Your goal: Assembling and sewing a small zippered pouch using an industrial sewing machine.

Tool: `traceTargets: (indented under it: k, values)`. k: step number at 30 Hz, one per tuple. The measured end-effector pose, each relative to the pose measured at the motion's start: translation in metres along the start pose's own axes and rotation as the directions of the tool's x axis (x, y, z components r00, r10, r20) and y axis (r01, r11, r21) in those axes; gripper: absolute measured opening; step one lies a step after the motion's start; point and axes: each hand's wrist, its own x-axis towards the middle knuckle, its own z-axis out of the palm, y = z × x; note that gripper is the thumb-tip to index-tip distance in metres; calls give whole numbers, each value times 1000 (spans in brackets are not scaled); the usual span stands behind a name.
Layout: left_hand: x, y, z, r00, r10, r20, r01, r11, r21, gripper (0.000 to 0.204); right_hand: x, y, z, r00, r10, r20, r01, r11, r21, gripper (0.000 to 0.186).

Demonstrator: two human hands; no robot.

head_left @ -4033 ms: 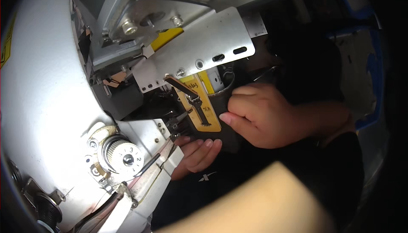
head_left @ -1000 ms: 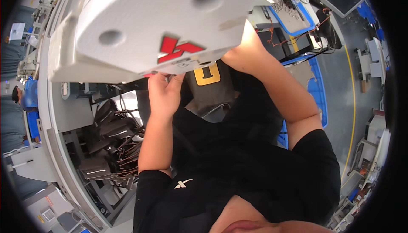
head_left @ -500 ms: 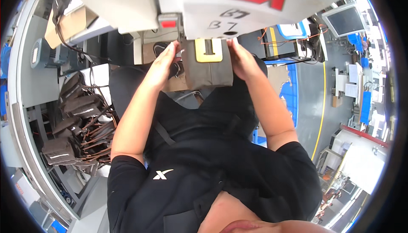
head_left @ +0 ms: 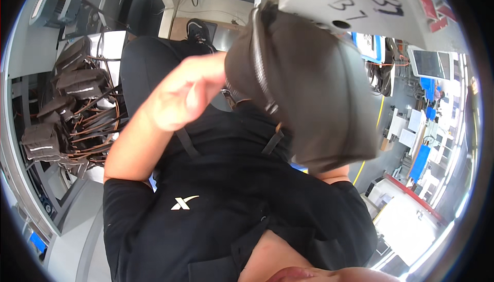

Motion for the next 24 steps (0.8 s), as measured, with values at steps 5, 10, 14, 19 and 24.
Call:
traceTargets:
  k: [5, 10, 14, 19, 24]
  values:
    - [34, 32, -4, 989, 102, 106, -147, 689, 710, 33, 78, 0, -12, 886, -336, 320, 395, 908, -141, 88]
    - [55, 12, -53, 685, 243, 687, -625, -289, 725, 24, 97, 21, 27, 874, -330, 356, 483, 667, -568, 73]
    - [38, -6, -50, 737, 268, 620, -400, -566, 720, 30, 108, 17, 41, 914, -172, 368, 368, -33, -929, 46]
    - [52, -5, -27, 733, 335, 592, -402, -489, 774, 10, 98, 25, 23, 892, -313, 326, 307, -111, -945, 39]
    - [49, -2, -31, 749, 359, 557, -339, -514, 788, 12, 100, 40, 12, 825, -448, 346, 297, -177, -938, 32]
